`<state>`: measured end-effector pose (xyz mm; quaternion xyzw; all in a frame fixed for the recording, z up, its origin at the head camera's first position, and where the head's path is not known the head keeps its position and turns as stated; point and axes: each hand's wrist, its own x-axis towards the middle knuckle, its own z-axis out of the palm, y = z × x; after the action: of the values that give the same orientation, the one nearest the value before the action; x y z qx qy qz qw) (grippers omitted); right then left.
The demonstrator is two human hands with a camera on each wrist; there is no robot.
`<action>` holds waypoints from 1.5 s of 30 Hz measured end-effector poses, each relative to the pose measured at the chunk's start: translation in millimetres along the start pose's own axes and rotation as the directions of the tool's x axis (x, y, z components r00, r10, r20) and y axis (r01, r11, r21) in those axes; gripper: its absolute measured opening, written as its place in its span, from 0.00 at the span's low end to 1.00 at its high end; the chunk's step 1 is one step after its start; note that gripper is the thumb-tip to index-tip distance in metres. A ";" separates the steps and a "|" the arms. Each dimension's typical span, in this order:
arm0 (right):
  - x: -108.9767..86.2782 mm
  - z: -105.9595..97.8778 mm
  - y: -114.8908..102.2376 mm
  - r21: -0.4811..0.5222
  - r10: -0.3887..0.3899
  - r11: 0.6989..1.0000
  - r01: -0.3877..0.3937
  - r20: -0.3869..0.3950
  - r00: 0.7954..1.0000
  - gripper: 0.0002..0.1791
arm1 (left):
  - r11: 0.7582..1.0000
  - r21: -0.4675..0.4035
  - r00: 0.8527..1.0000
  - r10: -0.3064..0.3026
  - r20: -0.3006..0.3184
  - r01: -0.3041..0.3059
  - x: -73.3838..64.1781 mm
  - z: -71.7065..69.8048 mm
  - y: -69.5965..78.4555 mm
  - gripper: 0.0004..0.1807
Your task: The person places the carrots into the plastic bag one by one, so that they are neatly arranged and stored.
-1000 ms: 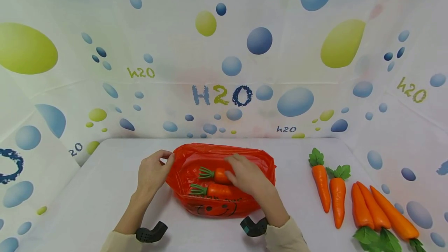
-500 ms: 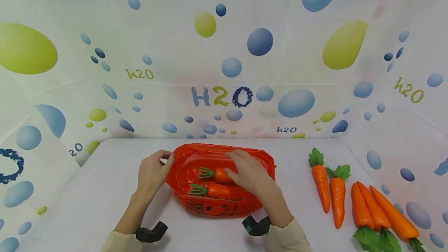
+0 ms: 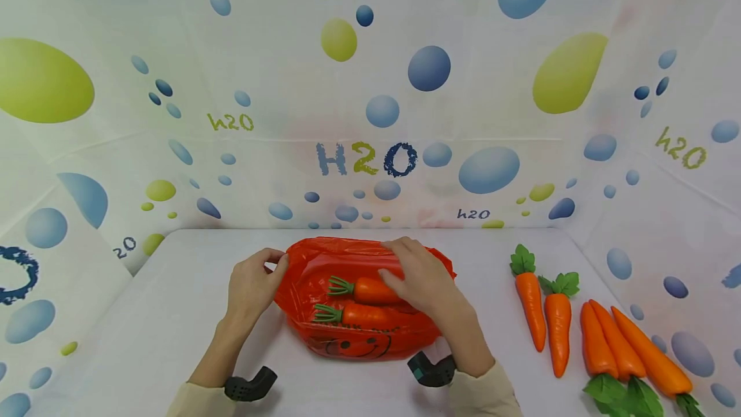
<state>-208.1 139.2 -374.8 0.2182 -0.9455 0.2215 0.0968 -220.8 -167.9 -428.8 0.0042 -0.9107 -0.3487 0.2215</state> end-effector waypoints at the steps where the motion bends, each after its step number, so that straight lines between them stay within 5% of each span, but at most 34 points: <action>1: -0.8 -1.0 0.4 -0.001 -0.002 1.000 0.002 -0.011 1.000 0.29 | 1.000 -0.002 1.000 0.002 0.001 -0.002 -0.2 -0.2 -0.3 0.11; 24: -13.8 -20.4 11.0 -0.004 0.127 0.992 -0.127 -0.069 0.990 0.31 | 0.998 -0.003 0.997 0.069 -0.036 -0.069 -5.0 -2.0 -4.5 0.10; 45: -16.4 -29.2 22.7 -0.006 0.165 0.986 -0.167 -0.116 0.979 0.27 | 0.999 -0.012 0.999 0.044 0.001 -0.044 -5.7 -1.6 -4.7 0.11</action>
<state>-201.4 177.1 -362.1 0.1245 -0.9550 0.2335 0.1339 -215.7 -171.5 -433.1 -0.0172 -0.9086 -0.3492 0.2285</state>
